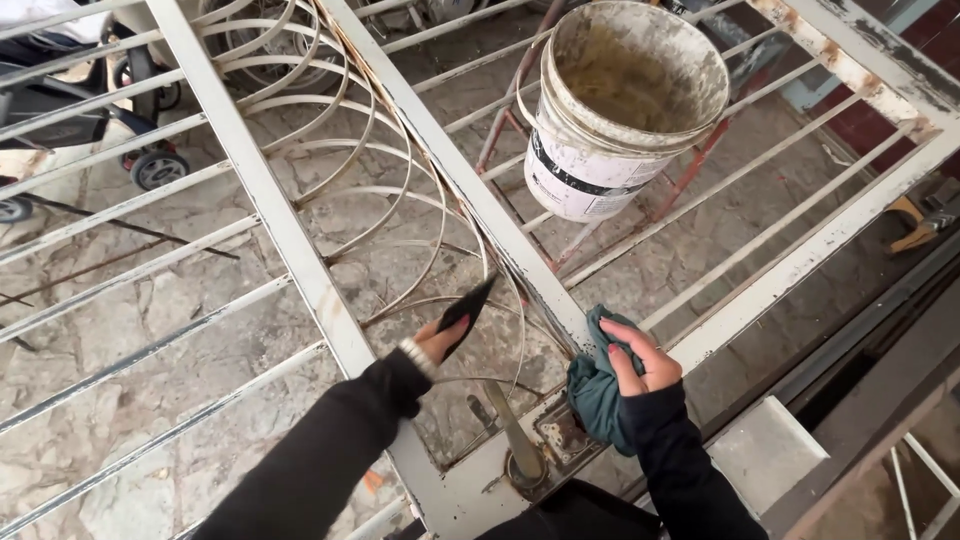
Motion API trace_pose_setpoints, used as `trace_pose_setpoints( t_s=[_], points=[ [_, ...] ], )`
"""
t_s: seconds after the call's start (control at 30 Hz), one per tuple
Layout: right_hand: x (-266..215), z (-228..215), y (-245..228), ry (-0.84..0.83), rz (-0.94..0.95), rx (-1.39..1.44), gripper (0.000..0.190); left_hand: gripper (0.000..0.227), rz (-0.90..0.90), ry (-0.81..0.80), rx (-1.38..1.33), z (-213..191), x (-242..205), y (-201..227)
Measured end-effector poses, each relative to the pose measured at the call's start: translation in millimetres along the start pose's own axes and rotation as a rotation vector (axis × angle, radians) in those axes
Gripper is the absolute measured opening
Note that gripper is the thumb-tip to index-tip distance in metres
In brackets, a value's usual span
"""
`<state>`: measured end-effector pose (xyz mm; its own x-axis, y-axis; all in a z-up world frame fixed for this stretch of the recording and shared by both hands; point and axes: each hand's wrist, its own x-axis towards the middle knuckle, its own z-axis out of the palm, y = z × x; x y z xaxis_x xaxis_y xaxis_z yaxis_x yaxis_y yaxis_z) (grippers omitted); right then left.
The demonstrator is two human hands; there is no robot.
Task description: Cleaning and sanding a metal gate frame using a sanding block and a wet cloth
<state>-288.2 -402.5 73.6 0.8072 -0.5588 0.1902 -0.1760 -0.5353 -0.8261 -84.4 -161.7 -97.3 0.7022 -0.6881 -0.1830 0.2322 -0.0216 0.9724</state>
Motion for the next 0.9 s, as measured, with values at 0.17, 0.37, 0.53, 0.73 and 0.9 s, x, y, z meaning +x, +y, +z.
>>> trace_pose_setpoints(
  t_s=[0.17, 0.37, 0.53, 0.73, 0.9],
  points=[
    [0.3, -1.3, -3.2, -0.013, 0.035, 0.001, 0.032, 0.066, 0.223, -0.110, 0.089, -12.0, 1.0, -27.7],
    [1.3, 0.1, -6.9, -0.003, 0.030, -0.004, 0.031, 0.056, -0.112, 0.084, 0.015, -10.5, 18.2, -40.2],
    [1.7, 0.2, -3.7, -0.006, 0.016, 0.008, 0.030, 0.064, 0.022, -0.204, 0.140, -10.3, -41.4, 62.8],
    [0.9, -1.7, -6.2, -0.008, -0.010, 0.031, 0.029, 0.050, 0.191, 0.418, 0.405, -39.2, 3.4, 55.8],
    [0.7, -2.3, -10.9, -0.002, -0.030, 0.036, 0.026, 0.055, -0.301, 0.652, -0.556, 54.2, 25.2, 89.6]
  ],
)
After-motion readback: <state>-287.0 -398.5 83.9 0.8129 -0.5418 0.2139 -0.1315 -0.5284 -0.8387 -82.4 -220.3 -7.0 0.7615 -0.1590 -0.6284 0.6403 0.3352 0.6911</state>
